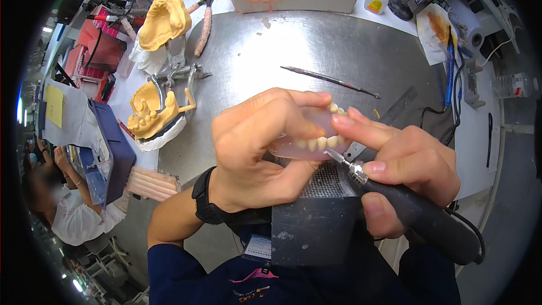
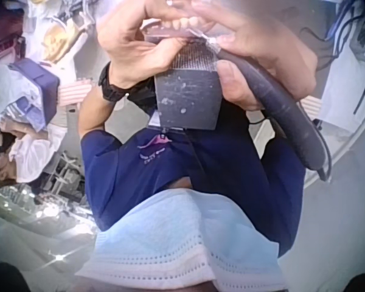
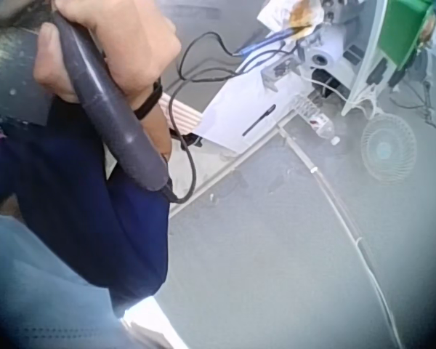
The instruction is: Polishing or grinding a dental bridge using a hand-held rotary tool in a laboratory.
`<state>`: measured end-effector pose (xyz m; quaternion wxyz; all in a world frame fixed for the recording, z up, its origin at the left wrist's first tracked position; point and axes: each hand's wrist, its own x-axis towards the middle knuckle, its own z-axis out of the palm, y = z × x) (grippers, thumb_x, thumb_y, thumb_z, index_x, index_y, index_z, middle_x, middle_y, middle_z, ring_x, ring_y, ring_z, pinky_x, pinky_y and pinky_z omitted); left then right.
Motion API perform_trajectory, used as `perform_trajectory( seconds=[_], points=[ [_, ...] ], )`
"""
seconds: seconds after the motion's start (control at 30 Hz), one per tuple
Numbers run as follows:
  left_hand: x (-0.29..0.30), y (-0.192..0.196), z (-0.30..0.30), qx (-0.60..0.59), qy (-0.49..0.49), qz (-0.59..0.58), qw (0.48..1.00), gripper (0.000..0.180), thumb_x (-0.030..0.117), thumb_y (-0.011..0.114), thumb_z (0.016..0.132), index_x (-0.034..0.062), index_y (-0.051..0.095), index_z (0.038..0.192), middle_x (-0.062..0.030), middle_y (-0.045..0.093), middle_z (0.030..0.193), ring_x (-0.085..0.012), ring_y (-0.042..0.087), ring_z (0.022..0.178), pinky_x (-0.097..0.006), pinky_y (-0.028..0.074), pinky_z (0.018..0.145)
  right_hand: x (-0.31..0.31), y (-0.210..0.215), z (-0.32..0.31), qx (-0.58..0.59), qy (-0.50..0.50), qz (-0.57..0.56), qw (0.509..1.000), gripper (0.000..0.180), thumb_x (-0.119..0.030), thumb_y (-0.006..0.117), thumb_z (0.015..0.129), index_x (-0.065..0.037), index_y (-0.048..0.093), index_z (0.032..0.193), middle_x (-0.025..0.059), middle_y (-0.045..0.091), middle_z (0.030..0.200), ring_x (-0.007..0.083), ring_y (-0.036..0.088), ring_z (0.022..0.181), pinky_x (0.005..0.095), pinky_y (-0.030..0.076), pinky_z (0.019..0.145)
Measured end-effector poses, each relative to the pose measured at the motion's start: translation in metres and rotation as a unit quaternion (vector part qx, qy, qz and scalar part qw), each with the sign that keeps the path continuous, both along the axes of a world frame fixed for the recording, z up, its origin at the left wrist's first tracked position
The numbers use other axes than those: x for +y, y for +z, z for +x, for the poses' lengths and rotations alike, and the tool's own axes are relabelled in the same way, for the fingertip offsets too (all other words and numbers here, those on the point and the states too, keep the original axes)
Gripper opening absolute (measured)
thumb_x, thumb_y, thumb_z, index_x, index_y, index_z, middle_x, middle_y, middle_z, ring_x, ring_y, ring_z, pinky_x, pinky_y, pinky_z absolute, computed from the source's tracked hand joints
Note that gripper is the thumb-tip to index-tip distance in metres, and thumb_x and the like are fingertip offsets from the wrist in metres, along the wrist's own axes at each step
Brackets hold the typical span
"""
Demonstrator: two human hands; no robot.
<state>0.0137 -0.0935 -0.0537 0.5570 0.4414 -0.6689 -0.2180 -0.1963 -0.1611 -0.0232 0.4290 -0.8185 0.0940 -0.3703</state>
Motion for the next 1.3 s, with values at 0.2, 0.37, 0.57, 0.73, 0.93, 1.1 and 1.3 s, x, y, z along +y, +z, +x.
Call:
perform_trajectory(
  seconds=[0.2,0.37,0.57,0.73,0.93,1.1,1.3],
  points=[
    [-0.0001,0.0005,0.0004,-0.006,0.0,0.01,1.0,0.02,-0.011,0.077,0.072,-0.0019,0.061,0.081,-0.0134,0.068,0.079,-0.0376,0.074,0.104,-0.04,0.063,0.085,-0.0026,-0.0017,0.0,-0.017,-0.001,-0.014,1.0,0.021,-0.012,0.071,0.087,-0.001,0.061,0.103,0.0107,0.06,0.079,0.0458,0.071,0.106,0.058,0.054,0.101],
    [0.0001,0.0013,0.0005,0.005,-0.011,0.029,1.0,0.018,-0.01,0.076,0.075,-0.0019,0.061,0.082,-0.0123,0.066,0.08,-0.0391,0.072,0.107,-0.041,0.062,0.086,-0.0023,-0.0063,-0.0012,-0.034,-0.01,-0.01,0.999,0.021,-0.015,0.071,0.086,-0.002,0.062,0.099,0.0111,0.061,0.076,0.0452,0.072,0.105,0.0584,0.055,0.1],
    [-0.0003,0.0015,-0.0014,0.025,-0.018,0.031,0.999,0.014,-0.011,0.069,0.077,-0.0027,0.061,0.084,-0.0135,0.067,0.082,-0.0401,0.071,0.11,-0.044,0.061,0.09,-0.0015,-0.0052,-0.0031,-0.067,-0.01,0.067,0.995,0.021,-0.015,0.072,0.084,-0.001,0.062,0.097,0.0154,0.064,0.078,0.0447,0.072,0.105,0.0598,0.052,0.102],
    [-0.001,0.0005,0.001,0.006,-0.022,0.02,1.0,0.013,-0.01,0.071,0.079,-0.0029,0.062,0.085,-0.0144,0.067,0.084,-0.0395,0.071,0.11,-0.044,0.061,0.09,-0.0012,-0.0064,0.0016,-0.048,-0.024,-0.015,0.998,0.021,-0.014,0.072,0.081,-0.001,0.063,0.096,0.0179,0.068,0.082,0.0438,0.073,0.102,0.0574,0.055,0.099],
    [-0.0014,-0.0019,0.0008,0.007,-0.027,0.02,0.999,0.013,-0.005,0.075,0.081,-0.0028,0.062,0.084,-0.0155,0.068,0.085,-0.0381,0.071,0.11,-0.042,0.061,0.089,-0.003,-0.0066,0.0021,-0.052,-0.039,-0.038,0.997,0.022,-0.015,0.074,0.079,-0.002,0.063,0.094,0.0195,0.072,0.082,0.0405,0.075,0.098,0.0547,0.059,0.094],
    [-0.0007,-0.001,0.0003,0.001,-0.041,0.035,0.999,0.013,-0.003,0.076,0.083,-0.0032,0.063,0.085,-0.016,0.069,0.087,-0.0373,0.072,0.111,-0.04,0.06,0.089,-0.0014,-0.0063,0.0003,-0.044,-0.06,-0.009,0.997,0.021,-0.019,0.074,0.079,-0.003,0.063,0.09,0.0181,0.071,0.077,0.038,0.076,0.095,0.053,0.06,0.093],
    [0.0004,0.0025,-0.0026,0.014,-0.038,0.069,0.997,0.019,0.002,0.081,0.084,-0.0025,0.062,0.084,-0.0156,0.069,0.088,-0.0365,0.071,0.111,-0.039,0.059,0.088,-0.0049,-0.007,-0.0049,-0.035,-0.044,0.003,0.998,0.026,-0.024,0.073,0.08,-0.003,0.062,0.091,0.0206,0.073,0.08,0.0354,0.077,0.09,0.0508,0.061,0.09]
  ],
)
